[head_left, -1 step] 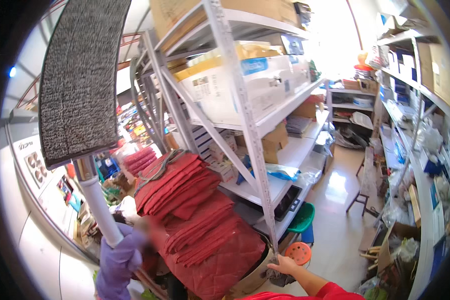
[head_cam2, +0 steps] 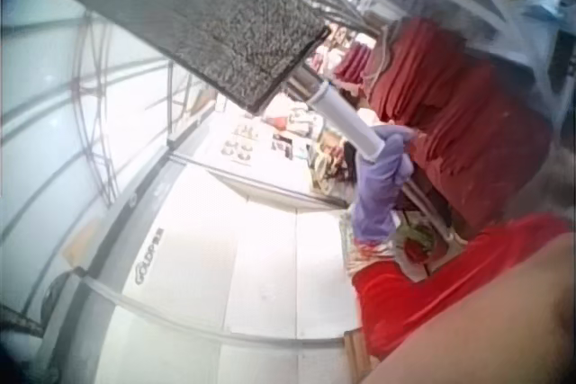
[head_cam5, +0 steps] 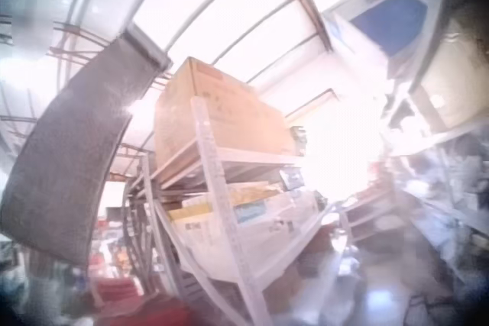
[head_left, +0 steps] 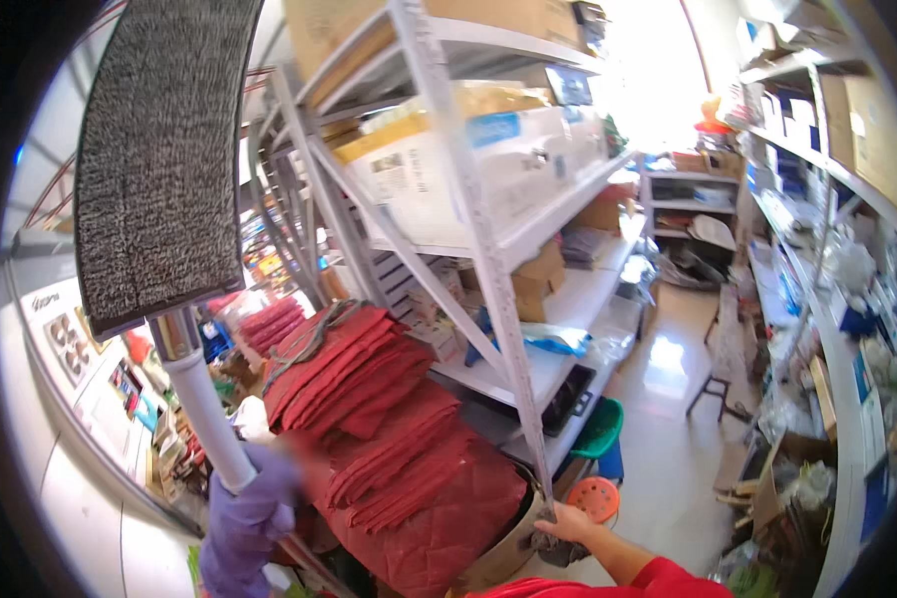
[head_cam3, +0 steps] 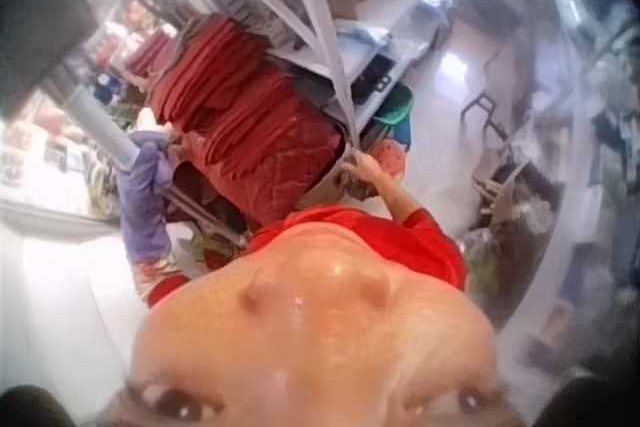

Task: The person attaches a grey microfiber mop pad to a mop head, securing it with both hands. They then attach the mop head to a metal handle and place the assembled mop upright against a wall. Finally, the person wipes a wooden plank with a cloth and wrings the cloth in a bucket of water.

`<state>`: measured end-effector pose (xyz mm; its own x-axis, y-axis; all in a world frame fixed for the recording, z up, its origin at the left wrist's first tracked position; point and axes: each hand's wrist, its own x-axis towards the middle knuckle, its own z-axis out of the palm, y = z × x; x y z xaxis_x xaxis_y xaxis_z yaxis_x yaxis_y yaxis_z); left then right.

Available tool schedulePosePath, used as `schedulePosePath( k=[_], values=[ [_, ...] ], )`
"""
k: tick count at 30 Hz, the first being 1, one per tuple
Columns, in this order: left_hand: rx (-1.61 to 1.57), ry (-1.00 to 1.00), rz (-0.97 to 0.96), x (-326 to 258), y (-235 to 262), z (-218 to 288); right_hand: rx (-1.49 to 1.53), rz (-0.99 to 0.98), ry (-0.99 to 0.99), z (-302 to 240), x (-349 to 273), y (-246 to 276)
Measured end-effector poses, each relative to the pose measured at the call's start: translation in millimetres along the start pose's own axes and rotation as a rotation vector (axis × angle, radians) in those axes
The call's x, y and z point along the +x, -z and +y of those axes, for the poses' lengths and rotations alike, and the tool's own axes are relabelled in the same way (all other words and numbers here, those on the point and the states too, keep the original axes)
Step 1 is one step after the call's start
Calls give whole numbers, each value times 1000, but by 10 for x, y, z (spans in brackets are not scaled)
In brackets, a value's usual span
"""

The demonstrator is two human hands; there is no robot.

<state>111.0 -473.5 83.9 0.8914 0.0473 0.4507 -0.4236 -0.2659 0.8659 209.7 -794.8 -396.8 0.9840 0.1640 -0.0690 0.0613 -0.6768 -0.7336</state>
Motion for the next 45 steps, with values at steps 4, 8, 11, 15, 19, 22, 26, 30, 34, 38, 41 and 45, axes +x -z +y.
schedulePosePath(
  k=[4, 8, 11, 15, 19, 22, 26, 30, 34, 38, 41, 45],
  values=[
    [-340, 63, -347, 250, -533, -171, -10, 219, -103, 280, -49, 54],
    [-225, -160, -568, 488, -959, -526, 84, 390, -95, 266, -455, 414],
    [-697, 99, -720, 685, -1436, -637, 194, 576, -281, 360, -946, 643],
    [-724, -4, -837, 957, -2296, -536, 124, 585, -536, 751, -1469, 800],
    [-627, -38, -806, 1159, -3132, -616, 87, 733, -660, 1148, -1602, 964],
    [-604, -16, -730, 1174, -3825, -558, 91, 804, -728, 1527, -1548, 1218],
    [-644, 33, -785, 1226, -4767, -418, 250, 838, -754, 2128, -1279, 1785],
    [-702, 44, -808, 1448, -5734, -220, 246, 807, -764, 2549, -981, 2478],
    [-667, 43, -779, 1693, -6536, -97, 303, 836, -718, 3028, -704, 3077],
    [-625, 29, -785, 1975, -7303, -335, 282, 930, -723, 3422, -405, 3527],
    [-584, 75, -757, 2184, -7832, -494, 292, 943, -766, 3703, -209, 3867],
    [-598, 64, -826, 2589, -8538, -641, 336, 927, -841, 4293, 215, 4387]
  ],
)
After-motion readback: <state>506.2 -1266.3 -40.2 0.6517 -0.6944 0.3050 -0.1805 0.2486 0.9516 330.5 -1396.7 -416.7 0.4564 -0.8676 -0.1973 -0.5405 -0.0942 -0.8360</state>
